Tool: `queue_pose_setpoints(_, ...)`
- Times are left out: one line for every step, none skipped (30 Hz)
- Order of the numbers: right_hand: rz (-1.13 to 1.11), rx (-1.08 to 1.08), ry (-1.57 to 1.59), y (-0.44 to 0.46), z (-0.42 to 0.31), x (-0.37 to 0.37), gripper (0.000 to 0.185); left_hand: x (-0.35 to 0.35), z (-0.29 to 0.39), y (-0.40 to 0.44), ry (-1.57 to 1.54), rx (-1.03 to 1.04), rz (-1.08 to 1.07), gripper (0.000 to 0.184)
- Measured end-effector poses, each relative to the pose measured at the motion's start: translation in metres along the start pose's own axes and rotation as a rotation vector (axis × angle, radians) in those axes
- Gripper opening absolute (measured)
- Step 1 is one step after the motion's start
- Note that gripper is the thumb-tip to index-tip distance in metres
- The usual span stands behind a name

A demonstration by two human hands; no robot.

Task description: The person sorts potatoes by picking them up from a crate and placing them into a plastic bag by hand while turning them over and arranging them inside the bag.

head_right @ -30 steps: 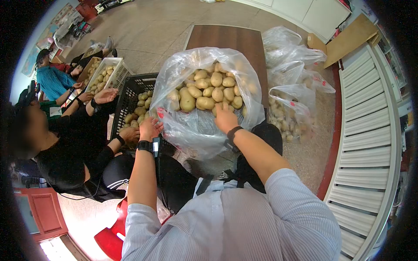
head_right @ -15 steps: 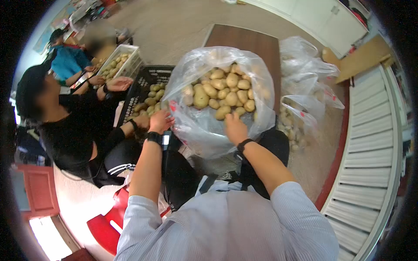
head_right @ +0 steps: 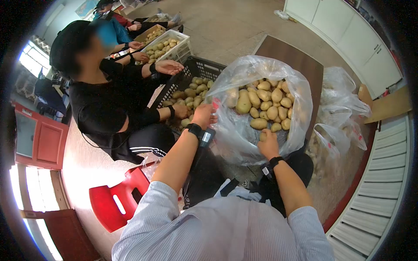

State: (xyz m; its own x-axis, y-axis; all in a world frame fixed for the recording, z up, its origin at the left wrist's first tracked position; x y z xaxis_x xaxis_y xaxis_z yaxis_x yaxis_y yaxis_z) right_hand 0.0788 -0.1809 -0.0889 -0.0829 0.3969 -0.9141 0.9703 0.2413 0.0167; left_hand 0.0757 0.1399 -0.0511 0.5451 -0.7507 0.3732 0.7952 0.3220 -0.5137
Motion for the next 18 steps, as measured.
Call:
queue_pose_setpoints(-0.006, -0.013, 0.003, 0.003, 0.006, 0.002, 0.048, 0.002, 0.003, -0.006, -0.005, 0.007, 0.012, 0.031)
queue_pose_setpoints(-0.014, 0.033, 0.051, 0.007, 0.012, 0.003, 0.051, 0.006, 0.007, -0.012, 0.025, 0.0, 0.024, 0.03)
queue_pose_setpoints(-0.022, 0.08, 0.1, 0.01, 0.014, 0.009, 0.054, 0.007, 0.011, -0.019, 0.056, -0.007, 0.035, 0.029)
queue_pose_setpoints(-0.028, 0.07, 0.105, 0.011, 0.006, 0.008, 0.054, 0.005, 0.01, -0.019, 0.054, -0.002, 0.047, 0.029)
queue_pose_setpoints(0.0, 0.114, 0.205, 0.013, 0.003, 0.002, 0.055, 0.006, 0.009, -0.017, 0.057, -0.007, 0.045, 0.028)
queue_pose_setpoints(0.031, 0.163, 0.304, 0.014, 0.003, -0.006, 0.055, 0.007, 0.008, -0.015, 0.062, -0.015, 0.037, 0.027)
queue_pose_setpoints(-0.008, 0.181, 0.377, 0.017, 0.0, -0.01, 0.056, 0.009, 0.008, -0.015, 0.068, -0.019, -0.005, 0.03)
queue_pose_setpoints(0.0, 0.184, 0.377, 0.022, -0.001, -0.008, 0.056, 0.01, 0.008, -0.014, 0.07, -0.017, -0.013, 0.03)
queue_pose_setpoints(-0.028, 0.196, 0.452, 0.025, -0.003, -0.005, 0.056, 0.012, 0.006, -0.013, 0.072, -0.042, -0.029, 0.031)
queue_pose_setpoints(-0.056, 0.208, 0.527, 0.027, -0.005, -0.002, 0.055, 0.013, 0.005, -0.015, 0.074, -0.068, -0.043, 0.033)
queue_pose_setpoints(-0.051, 0.212, 0.527, 0.027, -0.02, -0.012, 0.055, 0.014, 0.007, -0.017, 0.078, -0.07, -0.049, 0.033)
queue_pose_setpoints(-0.174, 0.261, 0.695, 0.024, -0.035, -0.017, 0.055, 0.016, 0.008, -0.02, 0.116, -0.09, -0.087, 0.043)
queue_pose_setpoints(-0.298, 0.306, 0.863, 0.021, -0.054, -0.024, 0.055, 0.02, 0.009, -0.023, 0.153, -0.109, -0.125, 0.053)
queue_pose_setpoints(-0.292, 0.306, 0.864, 0.019, -0.066, -0.029, 0.055, 0.022, 0.009, -0.025, 0.156, -0.107, -0.13, 0.053)
queue_pose_setpoints(-0.354, 0.287, 0.912, 0.018, -0.08, -0.032, 0.054, 0.025, 0.008, -0.029, 0.202, -0.132, -0.172, 0.057)
queue_pose_setpoints(-0.417, 0.268, 0.96, 0.017, -0.091, -0.034, 0.053, 0.027, 0.007, -0.031, 0.249, -0.158, -0.211, 0.06)
queue_pose_setpoints(-0.463, 0.217, 0.988, 0.017, -0.099, -0.035, 0.049, 0.03, 0.007, -0.032, 0.292, -0.175, -0.254, 0.064)
queue_pose_setpoints(-0.461, 0.216, 0.99, 0.017, -0.105, -0.035, 0.049, 0.03, 0.008, -0.034, 0.294, -0.174, -0.255, 0.064)
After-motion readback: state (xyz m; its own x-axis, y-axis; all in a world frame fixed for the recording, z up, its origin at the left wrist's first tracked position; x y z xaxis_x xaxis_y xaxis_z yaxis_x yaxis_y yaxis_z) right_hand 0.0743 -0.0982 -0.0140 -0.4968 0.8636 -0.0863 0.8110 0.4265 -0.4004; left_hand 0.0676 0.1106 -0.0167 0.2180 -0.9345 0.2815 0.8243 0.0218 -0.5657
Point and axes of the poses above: each hand's wrist, its own y-axis towards the middle knuckle, its own x-axis out of the palm, z = x × y, the point moved 3 cm from there along y, towards the middle knuckle, and after that the axes turned 12 degrees about -y, right-handed, at the moved point
